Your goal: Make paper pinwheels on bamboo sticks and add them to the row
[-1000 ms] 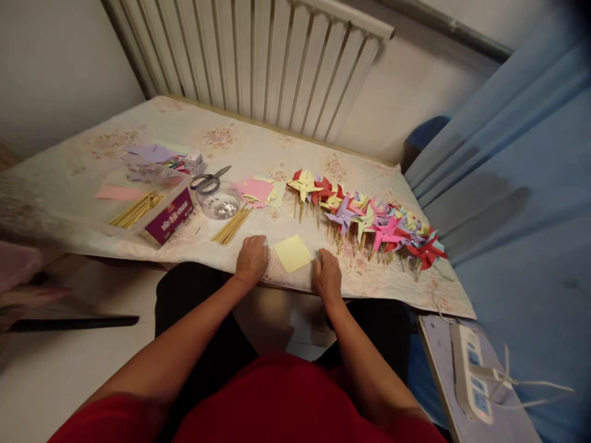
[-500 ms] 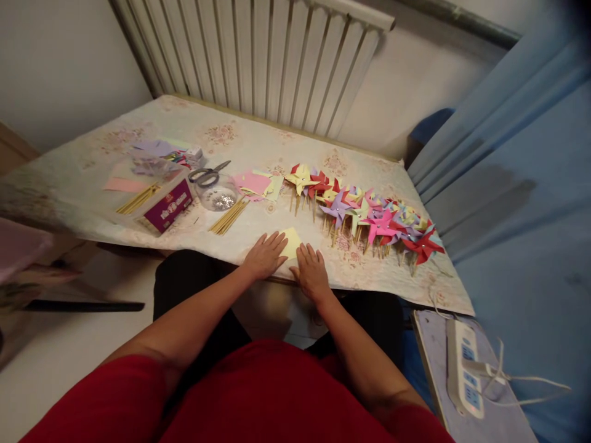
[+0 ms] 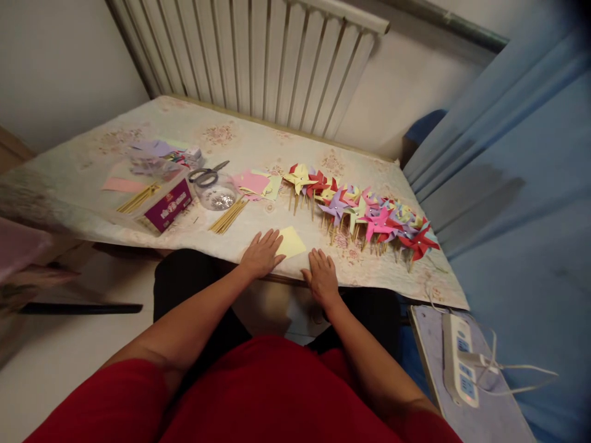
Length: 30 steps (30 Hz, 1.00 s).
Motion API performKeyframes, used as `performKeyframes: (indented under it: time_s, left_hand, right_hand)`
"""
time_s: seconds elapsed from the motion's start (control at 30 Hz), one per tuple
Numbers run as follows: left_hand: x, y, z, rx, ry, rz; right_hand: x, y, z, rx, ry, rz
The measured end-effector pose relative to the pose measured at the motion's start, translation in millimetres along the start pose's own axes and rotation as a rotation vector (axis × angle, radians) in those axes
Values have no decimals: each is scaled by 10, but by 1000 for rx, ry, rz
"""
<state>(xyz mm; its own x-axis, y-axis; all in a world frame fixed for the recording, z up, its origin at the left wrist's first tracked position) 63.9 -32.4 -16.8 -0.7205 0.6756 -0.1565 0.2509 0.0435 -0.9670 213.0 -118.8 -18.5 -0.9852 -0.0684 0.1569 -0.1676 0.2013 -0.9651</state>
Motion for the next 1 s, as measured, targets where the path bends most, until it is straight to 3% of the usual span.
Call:
performKeyframes:
  time_s: [0.13, 0.37, 1.0]
  left_hand:
    - [0, 0, 5, -16, 5, 4]
    - [-10, -11, 8, -2, 6, -12]
    - [-50, -24, 0, 45, 34, -153]
  right_hand:
    - [-4, -110, -50, -35, 46, -45]
    - [336, 53, -234, 18, -153, -17]
    - [175, 127, -112, -22, -142, -61]
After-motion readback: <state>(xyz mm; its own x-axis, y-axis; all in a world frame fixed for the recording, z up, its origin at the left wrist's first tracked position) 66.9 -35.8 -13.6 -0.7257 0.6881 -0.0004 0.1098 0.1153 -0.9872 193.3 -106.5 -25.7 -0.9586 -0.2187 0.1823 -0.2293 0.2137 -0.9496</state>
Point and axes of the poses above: each hand's wrist, its own z-axis away from the middle knuckle, its own y-axis out of the palm, x = y × z, the point moved 9 cm from there along -z, towards the middle knuckle
